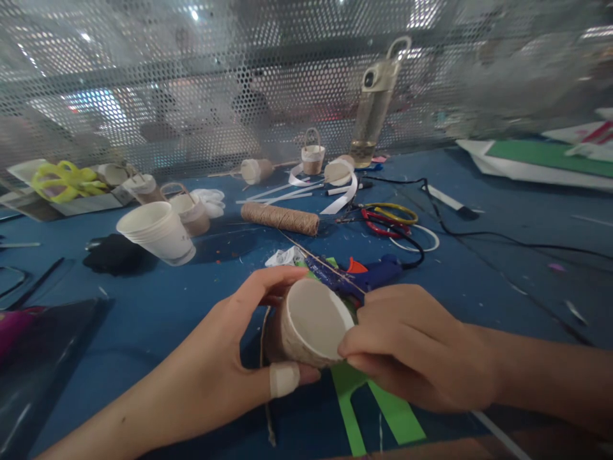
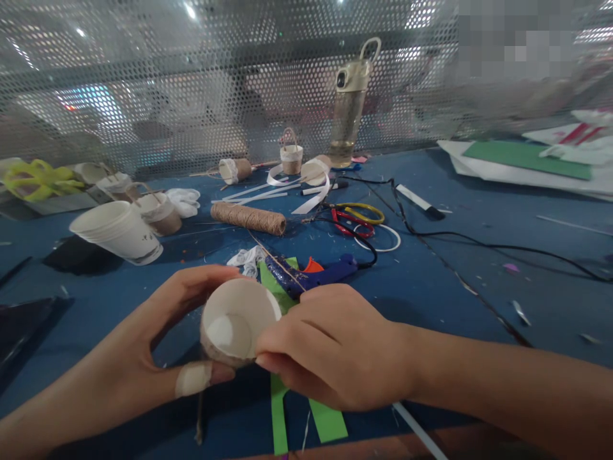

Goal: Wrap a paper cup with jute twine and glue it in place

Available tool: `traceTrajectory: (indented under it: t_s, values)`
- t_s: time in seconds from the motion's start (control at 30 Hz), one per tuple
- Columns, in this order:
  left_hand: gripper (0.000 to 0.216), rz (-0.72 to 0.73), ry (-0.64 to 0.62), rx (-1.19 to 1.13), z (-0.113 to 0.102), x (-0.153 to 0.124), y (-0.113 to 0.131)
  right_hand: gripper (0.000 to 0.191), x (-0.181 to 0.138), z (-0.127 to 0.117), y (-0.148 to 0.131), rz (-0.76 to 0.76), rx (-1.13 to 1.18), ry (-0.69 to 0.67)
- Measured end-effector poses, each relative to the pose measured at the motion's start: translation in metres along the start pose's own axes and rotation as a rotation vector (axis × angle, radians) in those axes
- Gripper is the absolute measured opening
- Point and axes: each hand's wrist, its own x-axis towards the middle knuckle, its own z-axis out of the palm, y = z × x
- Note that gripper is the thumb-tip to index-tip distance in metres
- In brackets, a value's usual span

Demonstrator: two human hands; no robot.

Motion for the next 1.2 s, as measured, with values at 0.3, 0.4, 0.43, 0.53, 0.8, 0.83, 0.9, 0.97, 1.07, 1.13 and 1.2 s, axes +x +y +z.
traceTrajectory:
  t_s: [0.3, 0.4, 0.43, 0.53, 0.8, 0.83, 0.9, 0.97, 1.07, 1.13, 1.2]
  values:
    - [0.063, -0.052, 0.099, 0.062, 0.002, -0.001, 0.011, 0.010, 0.000, 0.003, 0.003, 0.009, -0.016, 0.038]
    - [0.058, 0.025, 0.107, 0.112, 0.002, -0.001, 0.009, 0.011, 0.000, 0.004, 0.003, 0.010, -0.024, 0.033]
    - [0.056, 0.047, 0.109, 0.116, 0.002, -0.001, 0.009, 0.011, 0.000, 0.004, 0.003, 0.006, -0.031, 0.030]
    - [0.054, 0.077, 0.111, 0.129, 0.003, 0.000, 0.007, 0.010, -0.002, 0.006, 0.004, 0.001, -0.051, 0.033]
    - [0.055, 0.021, 0.102, 0.084, 0.001, 0.000, 0.011, 0.010, -0.003, 0.008, 0.003, 0.020, -0.025, 0.022]
    - [0.057, -0.021, 0.102, 0.043, 0.001, 0.000, 0.012, 0.011, -0.002, 0.006, 0.002, 0.032, -0.022, 0.022]
    - [0.059, -0.125, 0.092, -0.099, 0.000, -0.001, 0.013, 0.016, -0.001, 0.004, 0.001, 0.068, -0.022, 0.014]
    - [0.060, -0.218, 0.072, -0.290, -0.002, -0.001, 0.014, 0.020, -0.001, 0.002, 0.000, 0.113, -0.011, 0.020]
    - [0.066, -0.291, 0.070, -0.501, -0.004, 0.003, 0.013, 0.026, -0.003, 0.002, -0.003, 0.222, 0.031, 0.033]
    - [0.067, -0.325, 0.100, -0.559, -0.007, 0.006, 0.013, 0.029, -0.004, 0.002, -0.004, 0.274, 0.062, 0.036]
    - [0.068, -0.364, 0.135, -0.621, -0.009, 0.008, 0.014, 0.028, -0.004, 0.002, -0.004, 0.273, 0.090, 0.038]
